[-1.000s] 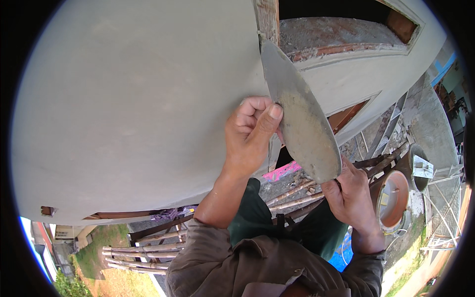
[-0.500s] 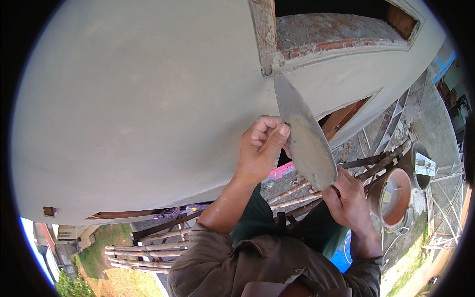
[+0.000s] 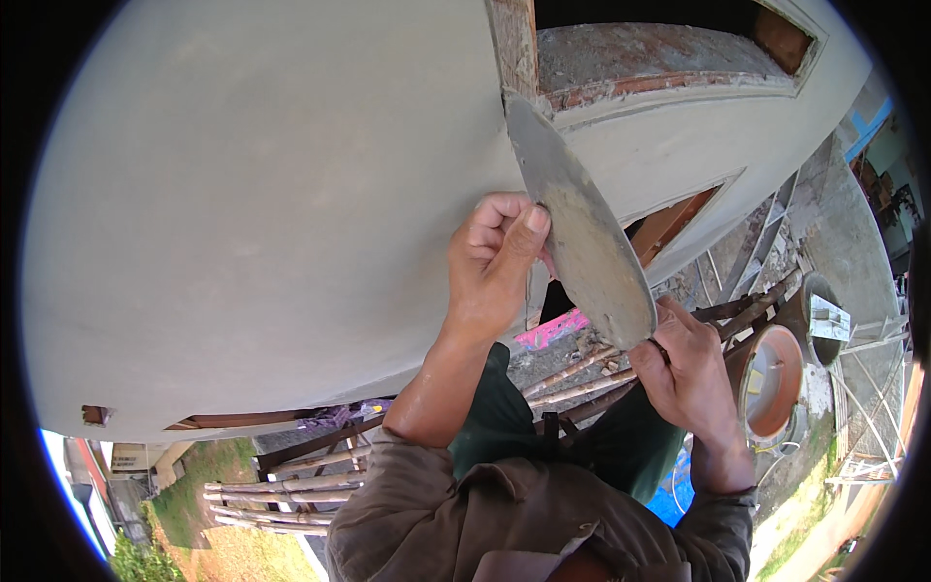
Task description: The person applies plaster to the exterior wall around a window opening using a trowel, then smooths the surface. They use a brush to apply a liquid to the window frame and a sanding block to smooth the plastered area.
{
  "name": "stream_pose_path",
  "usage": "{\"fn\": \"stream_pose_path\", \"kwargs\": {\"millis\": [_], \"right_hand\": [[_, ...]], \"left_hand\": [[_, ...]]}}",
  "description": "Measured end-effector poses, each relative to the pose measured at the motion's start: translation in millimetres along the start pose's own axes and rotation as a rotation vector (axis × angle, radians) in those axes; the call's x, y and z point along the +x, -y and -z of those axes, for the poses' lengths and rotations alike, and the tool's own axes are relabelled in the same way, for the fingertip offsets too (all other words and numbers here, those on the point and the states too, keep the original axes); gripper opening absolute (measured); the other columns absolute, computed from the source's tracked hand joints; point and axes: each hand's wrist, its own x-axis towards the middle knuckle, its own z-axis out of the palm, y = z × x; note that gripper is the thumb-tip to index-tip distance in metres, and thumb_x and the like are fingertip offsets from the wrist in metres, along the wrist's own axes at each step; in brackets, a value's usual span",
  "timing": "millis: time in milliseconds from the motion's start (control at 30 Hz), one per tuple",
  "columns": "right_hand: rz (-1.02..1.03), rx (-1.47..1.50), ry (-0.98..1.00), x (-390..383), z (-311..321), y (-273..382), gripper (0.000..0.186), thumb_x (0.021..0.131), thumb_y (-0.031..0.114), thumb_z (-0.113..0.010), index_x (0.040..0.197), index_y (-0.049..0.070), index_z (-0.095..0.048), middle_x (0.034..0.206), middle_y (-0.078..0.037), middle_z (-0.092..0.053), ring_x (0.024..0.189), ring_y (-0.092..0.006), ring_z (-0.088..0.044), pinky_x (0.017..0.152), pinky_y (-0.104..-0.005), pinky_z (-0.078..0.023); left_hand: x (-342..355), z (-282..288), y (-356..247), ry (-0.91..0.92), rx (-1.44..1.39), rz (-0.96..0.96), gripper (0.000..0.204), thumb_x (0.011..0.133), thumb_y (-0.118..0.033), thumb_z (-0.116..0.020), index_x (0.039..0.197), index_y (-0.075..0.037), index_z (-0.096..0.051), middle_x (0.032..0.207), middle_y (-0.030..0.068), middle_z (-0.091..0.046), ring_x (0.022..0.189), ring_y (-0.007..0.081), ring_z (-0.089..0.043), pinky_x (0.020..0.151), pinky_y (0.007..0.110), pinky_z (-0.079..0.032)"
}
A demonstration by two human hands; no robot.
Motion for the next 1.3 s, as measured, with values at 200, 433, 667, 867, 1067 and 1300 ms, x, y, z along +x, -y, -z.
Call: {"fn": "stream_pose_path", "kwargs": {"millis": [200, 433, 667, 867, 1067, 1300], "right_hand": [[-0.033, -0.031, 0.025, -3, 1, 5, 0.043, 0.085, 0.006, -0.060, 0.128, 0.004, -0.058, 0.084, -0.015, -0.061, 0.067, -0.0360, -0.064, 0.058, -0.0445, -0.052], [-0.069, -0.049, 0.070, -12, -3, 4, 0.043, 0.086, 0.008, -0.060, 0.129, 0.004, -0.057, 0.088, -0.017, -0.062, 0.070, -0.0378, -0.065, 0.060, -0.0464, -0.052], [-0.291, 0.141, 0.043, -43, -1, -24, 0.038, 0.090, 0.020, -0.066, 0.121, 0.000, -0.059, 0.084, -0.019, -0.063, 0.074, -0.0401, -0.065, 0.067, -0.0441, -0.051], [-0.425, -0.007, 0.044, -74, 5, -46, 0.035, 0.090, 0.025, -0.068, 0.112, -0.002, -0.064, 0.081, -0.019, -0.062, 0.069, -0.0368, -0.062, 0.065, -0.0407, -0.049], [-0.562, 0.160, 0.023, -97, 20, -58, 0.033, 0.096, 0.028, -0.062, 0.106, -0.003, -0.062, 0.073, -0.013, -0.061, 0.054, -0.0208, -0.059, 0.056, -0.0354, -0.047], [-0.438, 0.414, -0.153, -61, -11, -36, 0.031, 0.101, 0.025, -0.055, 0.115, -0.002, -0.061, 0.075, -0.007, -0.062, 0.056, -0.0133, -0.058, 0.053, -0.0283, -0.048]], "left_hand": [[-5, 4, 5, 0.040, 0.014, -0.006, 0.026, 0.100, -0.020, -0.059, 0.105, 0.005, -0.056, 0.087, 0.0094, -0.065, 0.072, 0.0144, -0.064, 0.062, 0.030, -0.055], [-17, 10, 17, 0.038, -0.038, 0.065, 0.023, 0.101, -0.018, -0.058, 0.104, 0.005, -0.056, 0.086, 0.0096, -0.065, 0.071, 0.0145, -0.064, 0.062, 0.030, -0.055], [-28, 1, 21, 0.095, 0.037, 0.115, 0.017, 0.099, -0.015, -0.062, 0.099, 0.000, -0.056, 0.081, 0.0027, -0.061, 0.070, 0.0070, -0.057, 0.060, 0.024, -0.049], [-29, -5, 64, 0.046, 0.105, 0.379, 0.020, 0.099, -0.020, -0.061, 0.092, -0.002, -0.059, 0.080, 0.0010, -0.061, 0.069, 0.0054, -0.055, 0.061, 0.024, -0.046], [-20, -3, 73, -0.050, 0.039, 0.409, 0.037, 0.102, -0.037, -0.054, 0.098, -0.001, -0.063, 0.087, 0.0090, -0.068, 0.072, 0.0163, -0.066, 0.071, 0.028, -0.051], [13, -43, 27, 0.154, 0.107, 0.120, 0.031, 0.100, -0.031, -0.060, 0.091, -0.001, -0.062, 0.080, 0.0007, -0.061, 0.070, 0.0086, -0.055, 0.066, 0.025, -0.045]]}}
